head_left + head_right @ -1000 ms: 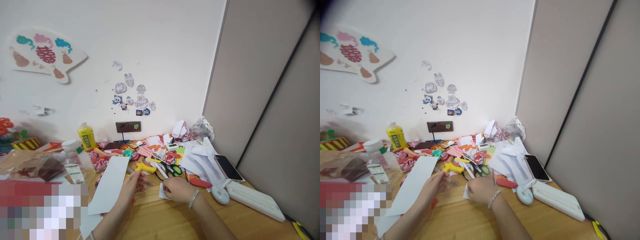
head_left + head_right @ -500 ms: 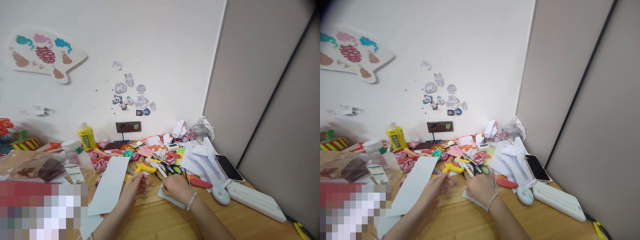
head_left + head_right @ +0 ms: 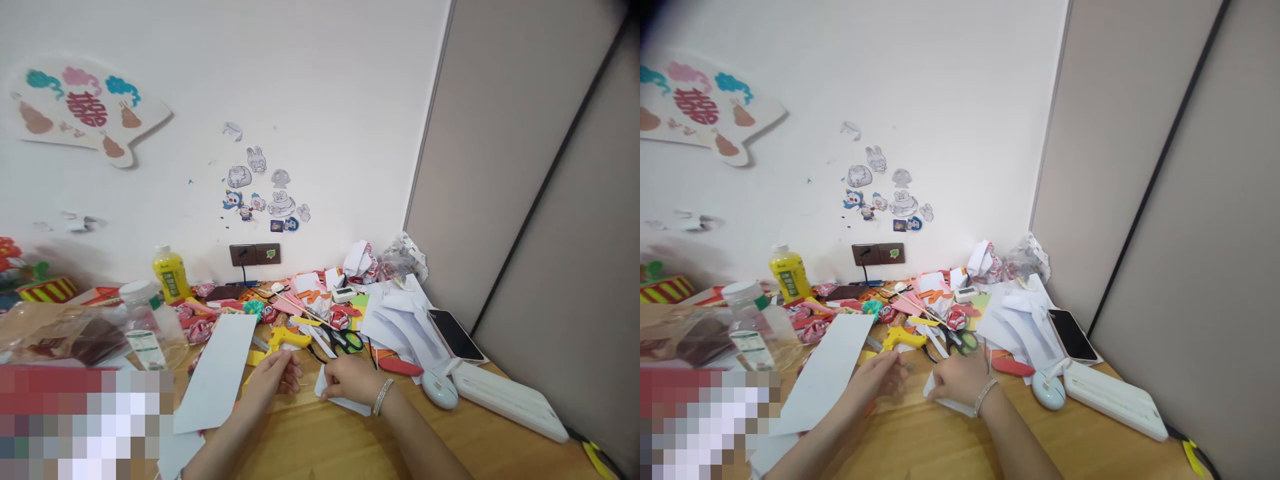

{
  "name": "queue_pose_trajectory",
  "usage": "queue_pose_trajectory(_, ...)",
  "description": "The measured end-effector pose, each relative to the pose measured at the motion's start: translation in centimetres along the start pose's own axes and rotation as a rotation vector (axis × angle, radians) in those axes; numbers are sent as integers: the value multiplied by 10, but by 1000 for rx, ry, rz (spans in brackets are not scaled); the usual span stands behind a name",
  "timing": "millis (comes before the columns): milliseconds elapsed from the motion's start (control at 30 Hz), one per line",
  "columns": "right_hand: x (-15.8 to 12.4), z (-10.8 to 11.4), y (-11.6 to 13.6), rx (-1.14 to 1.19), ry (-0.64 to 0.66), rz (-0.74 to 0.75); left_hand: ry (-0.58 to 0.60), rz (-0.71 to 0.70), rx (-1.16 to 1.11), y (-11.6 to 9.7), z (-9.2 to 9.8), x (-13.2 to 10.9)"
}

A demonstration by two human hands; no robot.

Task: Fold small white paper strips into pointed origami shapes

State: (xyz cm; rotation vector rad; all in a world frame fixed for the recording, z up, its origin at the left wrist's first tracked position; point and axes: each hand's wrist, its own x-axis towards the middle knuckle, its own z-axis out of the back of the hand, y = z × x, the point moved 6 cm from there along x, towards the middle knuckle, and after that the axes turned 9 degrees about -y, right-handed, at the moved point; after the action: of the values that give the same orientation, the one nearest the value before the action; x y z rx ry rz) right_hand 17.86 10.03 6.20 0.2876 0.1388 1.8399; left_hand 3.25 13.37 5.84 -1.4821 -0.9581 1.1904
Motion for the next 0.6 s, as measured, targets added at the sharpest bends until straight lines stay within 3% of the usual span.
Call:
queue_pose_trajectory(167,-1,8,0,-36,-73,-18,20,-15,29,0,-3,-4)
queue_pose_trajectory(300,-1,32,1,76,-306,-88,46,-76,111,-3,-9,-9)
queue_pose_trajectory(467,-6,50,10,401,-563,-235,32,-214,215,-20,-18,-22)
queue_pose_trajectory(600,-3,33,22,861,-518,-236,62,-332,163,-34,-26,-33)
